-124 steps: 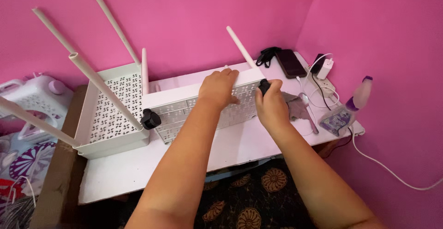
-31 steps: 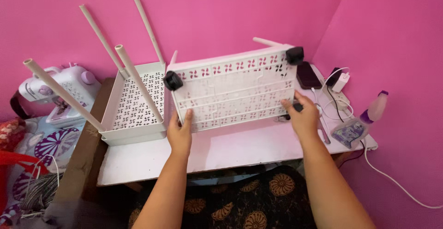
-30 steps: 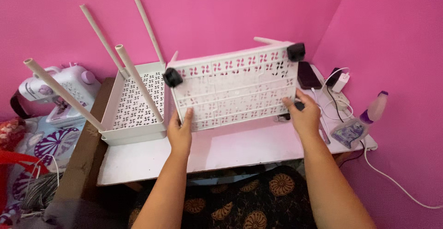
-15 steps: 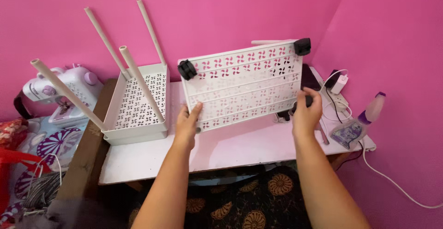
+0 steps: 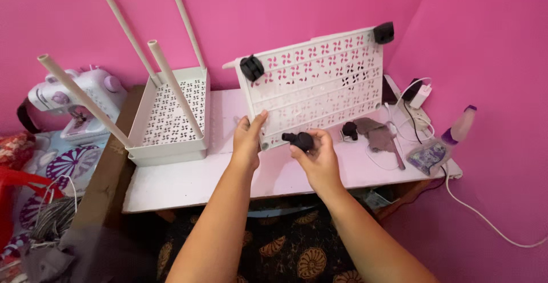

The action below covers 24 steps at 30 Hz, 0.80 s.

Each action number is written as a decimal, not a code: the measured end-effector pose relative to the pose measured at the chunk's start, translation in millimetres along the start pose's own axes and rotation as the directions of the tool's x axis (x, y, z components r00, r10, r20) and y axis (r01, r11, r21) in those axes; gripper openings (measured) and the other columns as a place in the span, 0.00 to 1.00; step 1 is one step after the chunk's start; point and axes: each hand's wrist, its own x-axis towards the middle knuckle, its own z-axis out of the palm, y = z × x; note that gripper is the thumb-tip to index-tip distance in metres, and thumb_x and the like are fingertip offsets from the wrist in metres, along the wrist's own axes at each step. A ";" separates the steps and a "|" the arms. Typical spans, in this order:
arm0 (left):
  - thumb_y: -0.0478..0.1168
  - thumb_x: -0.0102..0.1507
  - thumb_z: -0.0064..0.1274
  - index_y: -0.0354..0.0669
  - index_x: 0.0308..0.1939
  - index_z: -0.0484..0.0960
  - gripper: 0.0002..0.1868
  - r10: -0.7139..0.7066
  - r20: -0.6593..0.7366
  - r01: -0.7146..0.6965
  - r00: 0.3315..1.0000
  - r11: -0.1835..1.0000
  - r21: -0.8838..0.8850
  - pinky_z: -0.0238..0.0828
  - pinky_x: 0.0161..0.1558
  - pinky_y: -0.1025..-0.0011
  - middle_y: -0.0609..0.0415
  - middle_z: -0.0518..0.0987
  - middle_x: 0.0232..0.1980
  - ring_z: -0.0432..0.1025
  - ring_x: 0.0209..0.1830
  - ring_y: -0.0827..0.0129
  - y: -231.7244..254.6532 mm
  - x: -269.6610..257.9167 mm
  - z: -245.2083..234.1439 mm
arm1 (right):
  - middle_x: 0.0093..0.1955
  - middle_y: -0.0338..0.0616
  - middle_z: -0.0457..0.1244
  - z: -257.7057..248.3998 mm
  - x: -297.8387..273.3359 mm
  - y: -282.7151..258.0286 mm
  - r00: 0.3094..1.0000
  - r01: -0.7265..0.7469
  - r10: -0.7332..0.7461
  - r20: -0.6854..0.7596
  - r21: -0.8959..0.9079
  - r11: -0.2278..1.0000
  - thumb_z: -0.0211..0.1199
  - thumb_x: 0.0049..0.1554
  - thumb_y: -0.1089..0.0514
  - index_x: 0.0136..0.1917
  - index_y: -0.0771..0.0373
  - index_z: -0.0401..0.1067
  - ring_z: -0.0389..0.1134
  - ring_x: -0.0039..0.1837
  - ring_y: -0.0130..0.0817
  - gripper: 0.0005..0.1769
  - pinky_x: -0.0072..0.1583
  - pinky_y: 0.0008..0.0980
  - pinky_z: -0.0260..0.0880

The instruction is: The person wipes several small black plastic feet with a gray cloth, then inserts white plastic tubes into the corner holes of two white perforated trays to form legs. Finally, the person attaches the black feet to the bottom of the tubes, completing the assembly of two small plastic racks.

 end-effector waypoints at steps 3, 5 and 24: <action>0.55 0.62 0.57 0.45 0.52 0.75 0.22 -0.033 0.050 0.035 0.998 0.999 -0.040 0.75 0.35 0.70 0.56 0.81 0.45 0.77 0.41 0.71 9.0 -3.2 2.2 | 0.58 0.47 0.63 7.3 -0.3 -12.5 0.998 0.049 -0.049 0.039 0.006 0.999 0.68 0.57 0.69 0.65 0.67 0.56 0.67 0.58 0.31 0.29 0.58 0.30 0.72; 0.57 0.63 0.55 0.46 0.51 0.75 0.23 -0.007 0.082 0.010 0.997 1.000 -0.026 0.73 0.36 0.66 0.55 0.81 0.45 0.77 0.42 0.70 10.9 -3.0 2.1 | 0.59 0.45 0.64 11.5 0.9 -22.0 0.996 0.065 -0.066 0.066 0.014 0.998 0.67 0.57 0.69 0.66 0.66 0.56 0.67 0.60 0.30 0.29 0.60 0.29 0.72; 0.61 0.64 0.54 0.46 0.49 0.75 0.23 -0.015 0.175 0.024 0.984 0.999 -0.049 0.76 0.44 0.62 0.57 0.81 0.45 0.75 0.43 0.71 5.7 -15.5 13.1 | 0.60 0.58 0.58 44.0 -30.1 -74.6 0.959 0.281 -0.138 0.246 -0.791 0.543 0.61 0.57 0.66 0.67 0.54 0.65 0.68 0.56 0.60 0.25 0.54 0.50 0.71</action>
